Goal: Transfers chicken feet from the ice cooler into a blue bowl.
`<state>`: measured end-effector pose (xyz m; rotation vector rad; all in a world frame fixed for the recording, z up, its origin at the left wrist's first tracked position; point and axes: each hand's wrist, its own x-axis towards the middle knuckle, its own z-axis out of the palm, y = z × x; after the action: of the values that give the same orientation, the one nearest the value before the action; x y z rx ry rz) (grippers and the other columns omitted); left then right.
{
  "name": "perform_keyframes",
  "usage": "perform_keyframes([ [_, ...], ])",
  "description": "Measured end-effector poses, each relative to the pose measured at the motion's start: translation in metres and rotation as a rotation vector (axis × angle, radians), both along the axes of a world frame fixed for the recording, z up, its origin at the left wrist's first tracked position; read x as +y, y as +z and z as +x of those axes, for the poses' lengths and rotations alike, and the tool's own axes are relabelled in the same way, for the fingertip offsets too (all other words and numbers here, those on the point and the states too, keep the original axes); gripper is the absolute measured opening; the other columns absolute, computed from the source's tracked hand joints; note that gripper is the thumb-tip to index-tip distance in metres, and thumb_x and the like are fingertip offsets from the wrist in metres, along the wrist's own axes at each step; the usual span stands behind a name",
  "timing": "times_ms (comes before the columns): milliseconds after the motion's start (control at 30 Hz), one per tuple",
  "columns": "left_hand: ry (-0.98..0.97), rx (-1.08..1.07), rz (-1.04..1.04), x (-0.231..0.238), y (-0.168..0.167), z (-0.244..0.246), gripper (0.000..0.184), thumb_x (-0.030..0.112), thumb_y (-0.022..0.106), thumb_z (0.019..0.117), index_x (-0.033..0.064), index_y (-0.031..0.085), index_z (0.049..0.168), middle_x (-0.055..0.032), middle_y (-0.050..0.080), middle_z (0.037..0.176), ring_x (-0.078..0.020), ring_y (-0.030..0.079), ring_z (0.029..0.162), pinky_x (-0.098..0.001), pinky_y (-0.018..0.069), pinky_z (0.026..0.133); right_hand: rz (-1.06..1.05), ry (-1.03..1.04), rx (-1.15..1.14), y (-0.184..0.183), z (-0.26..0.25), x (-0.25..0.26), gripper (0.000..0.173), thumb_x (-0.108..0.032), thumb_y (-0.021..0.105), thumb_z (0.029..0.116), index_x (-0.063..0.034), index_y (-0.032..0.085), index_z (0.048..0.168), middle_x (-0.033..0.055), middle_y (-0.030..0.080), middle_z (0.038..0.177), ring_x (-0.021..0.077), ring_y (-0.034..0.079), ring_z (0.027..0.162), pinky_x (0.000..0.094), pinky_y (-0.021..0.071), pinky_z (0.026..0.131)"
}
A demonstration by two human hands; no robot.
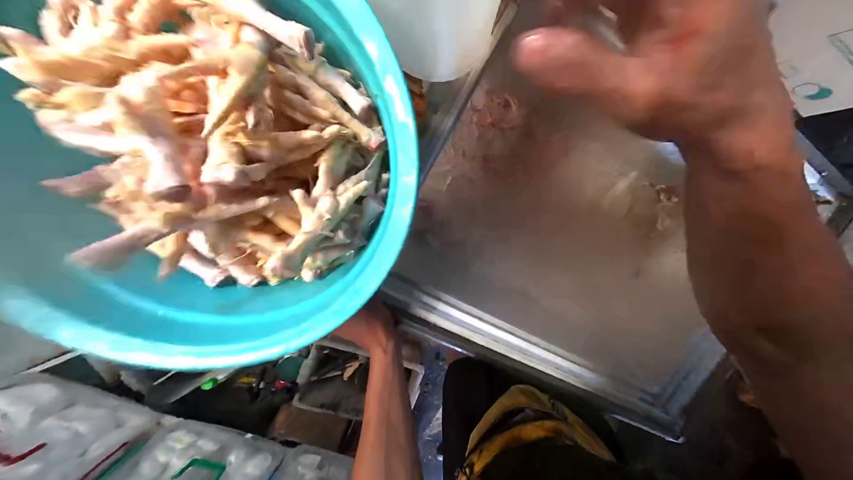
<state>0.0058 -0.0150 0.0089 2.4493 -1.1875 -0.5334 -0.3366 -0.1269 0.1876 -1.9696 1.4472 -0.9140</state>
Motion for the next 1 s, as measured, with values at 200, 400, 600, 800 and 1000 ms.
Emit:
perform_keyframes([
  [200, -0.004, 0.032, 0.021, -0.003, 0.017, -0.025, 0.048, 0.011, 0.053, 0.1012, -0.0150, 0.046, 0.140, -0.0312, 0.056, 0.137, -0.0311, 0.054, 0.130, -0.0418, 0.0408, 0.112, 0.956, -0.537, 0.197, -0.247, -0.122, 0.116, 0.048, -0.022, 0.067, 0.0980, 0.0005, 0.057, 0.138, 0.0268, 0.059, 0.137, 0.0407, 0.060, 0.124, 0.0594, 0.0484, 0.104],
  [400, 0.053, 0.129, -0.128, -0.006, -0.005, -0.009, 0.045, 0.011, 0.048, 0.1048, -0.0080, 0.043, 0.145, -0.0189, 0.056, 0.137, -0.0130, 0.056, 0.124, -0.0300, 0.0440, 0.108, 1.213, -0.992, 0.223, -0.383, -0.105, 0.177, 0.088, -0.053, 0.079, 0.0834, -0.0098, 0.045, 0.153, 0.0343, 0.037, 0.154, 0.0550, 0.044, 0.135, 0.0697, 0.0437, 0.103],
  [600, -0.012, 0.113, -0.171, -0.004, -0.016, 0.006, 0.050, 0.008, 0.045, 0.1055, -0.0095, 0.033, 0.151, -0.0213, 0.049, 0.148, -0.0131, 0.051, 0.135, -0.0263, 0.0401, 0.114, 1.230, -0.793, 0.292, -0.358, -0.091, 0.151, 0.050, -0.008, 0.060, 0.0976, -0.0030, 0.051, 0.146, 0.0351, 0.036, 0.155, 0.0546, 0.052, 0.130, 0.0658, 0.0467, 0.103],
  [800, 0.030, 0.146, -0.179, -0.007, -0.014, 0.002, 0.049, 0.007, 0.045, 0.1046, -0.0071, 0.036, 0.150, -0.0173, 0.052, 0.144, -0.0094, 0.054, 0.129, -0.0254, 0.0431, 0.110, 1.020, -0.614, 0.295, -0.363, -0.088, 0.159, 0.030, -0.014, 0.058, 0.0999, -0.0075, 0.068, 0.127, 0.0228, 0.055, 0.142, 0.0399, 0.067, 0.109, 0.0582, 0.0555, 0.092],
  [1000, 0.035, 0.196, -0.211, -0.007, -0.016, 0.000, 0.051, 0.007, 0.042, 0.1050, -0.0065, 0.032, 0.153, -0.0166, 0.050, 0.146, -0.0103, 0.053, 0.131, -0.0268, 0.0431, 0.111, 1.184, -0.511, 0.332, -0.354, -0.024, 0.141, 0.058, -0.015, 0.069, 0.0938, -0.0052, 0.052, 0.148, 0.0292, 0.035, 0.158, 0.0499, 0.032, 0.147, 0.0676, 0.0373, 0.110],
])
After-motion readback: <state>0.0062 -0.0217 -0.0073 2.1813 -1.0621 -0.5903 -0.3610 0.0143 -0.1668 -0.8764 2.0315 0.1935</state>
